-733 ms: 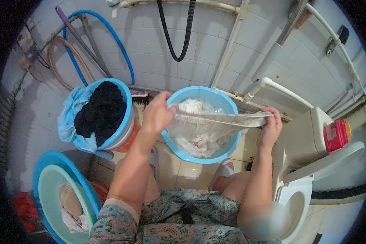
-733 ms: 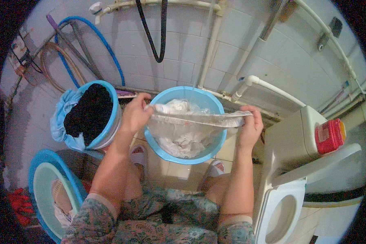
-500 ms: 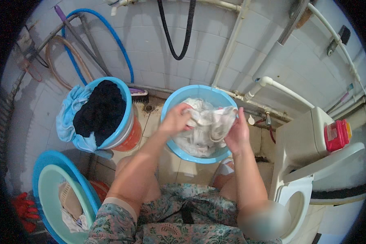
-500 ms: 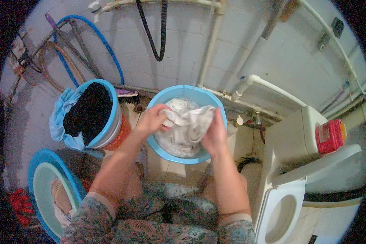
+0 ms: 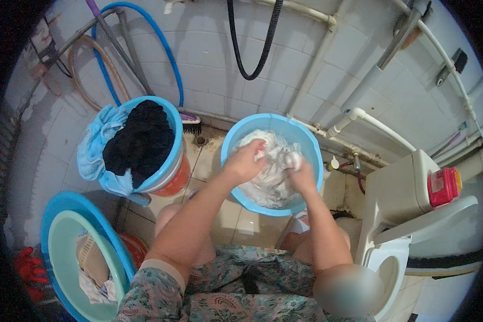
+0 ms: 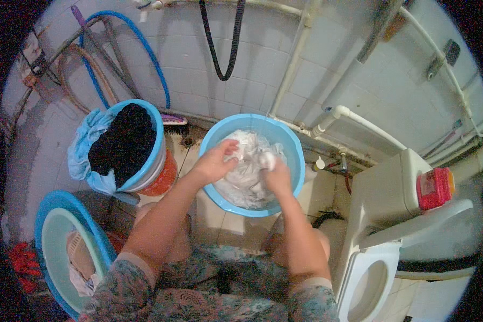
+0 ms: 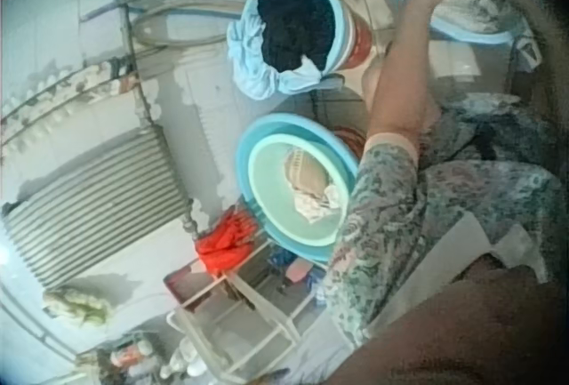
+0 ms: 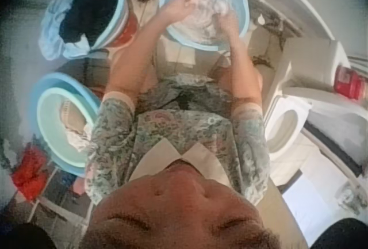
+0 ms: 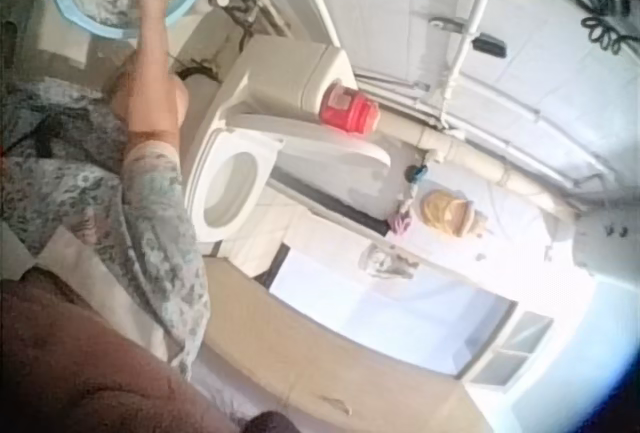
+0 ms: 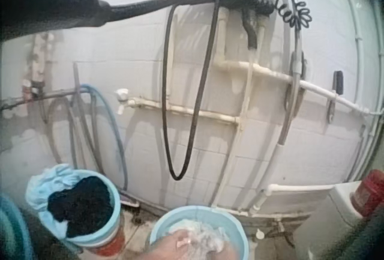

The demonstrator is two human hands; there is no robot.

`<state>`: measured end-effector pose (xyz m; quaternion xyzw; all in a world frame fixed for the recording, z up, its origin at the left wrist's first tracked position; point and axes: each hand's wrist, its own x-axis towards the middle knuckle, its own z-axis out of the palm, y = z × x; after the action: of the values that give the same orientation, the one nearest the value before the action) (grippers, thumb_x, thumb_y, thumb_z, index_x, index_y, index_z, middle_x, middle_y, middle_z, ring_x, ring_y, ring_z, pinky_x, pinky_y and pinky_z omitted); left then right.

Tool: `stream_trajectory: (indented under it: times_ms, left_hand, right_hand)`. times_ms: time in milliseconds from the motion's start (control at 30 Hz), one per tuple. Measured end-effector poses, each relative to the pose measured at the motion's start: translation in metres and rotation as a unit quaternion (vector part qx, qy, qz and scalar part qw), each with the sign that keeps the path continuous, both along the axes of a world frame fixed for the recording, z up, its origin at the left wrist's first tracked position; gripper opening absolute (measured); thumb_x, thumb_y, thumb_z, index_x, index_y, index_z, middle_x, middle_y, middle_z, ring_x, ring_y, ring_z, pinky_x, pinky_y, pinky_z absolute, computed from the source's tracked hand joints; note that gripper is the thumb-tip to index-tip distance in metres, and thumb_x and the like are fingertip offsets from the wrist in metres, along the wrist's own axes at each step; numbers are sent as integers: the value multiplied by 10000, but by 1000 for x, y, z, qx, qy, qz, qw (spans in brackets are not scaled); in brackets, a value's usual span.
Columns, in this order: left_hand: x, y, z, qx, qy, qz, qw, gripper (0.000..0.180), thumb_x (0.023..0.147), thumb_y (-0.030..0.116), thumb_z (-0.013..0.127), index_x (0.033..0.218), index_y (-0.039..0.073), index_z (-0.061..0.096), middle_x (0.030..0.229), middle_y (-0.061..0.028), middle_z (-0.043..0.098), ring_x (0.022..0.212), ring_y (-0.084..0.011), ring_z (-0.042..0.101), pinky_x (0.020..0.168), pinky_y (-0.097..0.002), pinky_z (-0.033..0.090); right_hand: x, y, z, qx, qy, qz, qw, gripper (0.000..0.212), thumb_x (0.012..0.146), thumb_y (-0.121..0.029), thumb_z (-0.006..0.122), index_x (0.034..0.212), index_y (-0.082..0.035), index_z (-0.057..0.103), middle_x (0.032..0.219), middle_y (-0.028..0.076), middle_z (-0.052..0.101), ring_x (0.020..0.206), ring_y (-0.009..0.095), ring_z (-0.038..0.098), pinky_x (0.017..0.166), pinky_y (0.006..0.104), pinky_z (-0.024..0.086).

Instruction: The person pours water from a blue basin into a toilet bowl, then proceeds to hand-wash various pieces of clothing in the basin. They scrub and rinse white and dark-colored garments one by one, transferring them between the basin and a bucket.

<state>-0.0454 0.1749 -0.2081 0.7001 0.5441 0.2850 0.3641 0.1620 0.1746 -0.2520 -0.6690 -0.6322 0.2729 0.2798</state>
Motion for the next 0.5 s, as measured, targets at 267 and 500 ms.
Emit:
stream_trajectory:
  times_ms: [267, 500]
  left_hand:
    - [-23, -5, 23, 58, -33, 85, 994, 365, 812, 165, 535, 1157, 53, 489, 1077, -96, 583, 863, -224, 607, 782, -350, 466]
    - [-30, -3, 28, 104, -16, 113, 988, 323, 815, 161, 534, 1125, 71, 522, 1048, -89, 596, 852, -240, 607, 760, -354, 470]
  right_hand:
    - [16, 7, 194, 259, 476, -81, 837, 348, 839, -105, 554, 1157, -8, 451, 1052, 88, 538, 944, 204, 546, 787, 362, 478]
    - [9, 42, 224, 281, 414, 10, 866, 384, 782, -140, 652, 1110, -33, 485, 980, 66, 554, 906, 184, 541, 811, 346, 441]
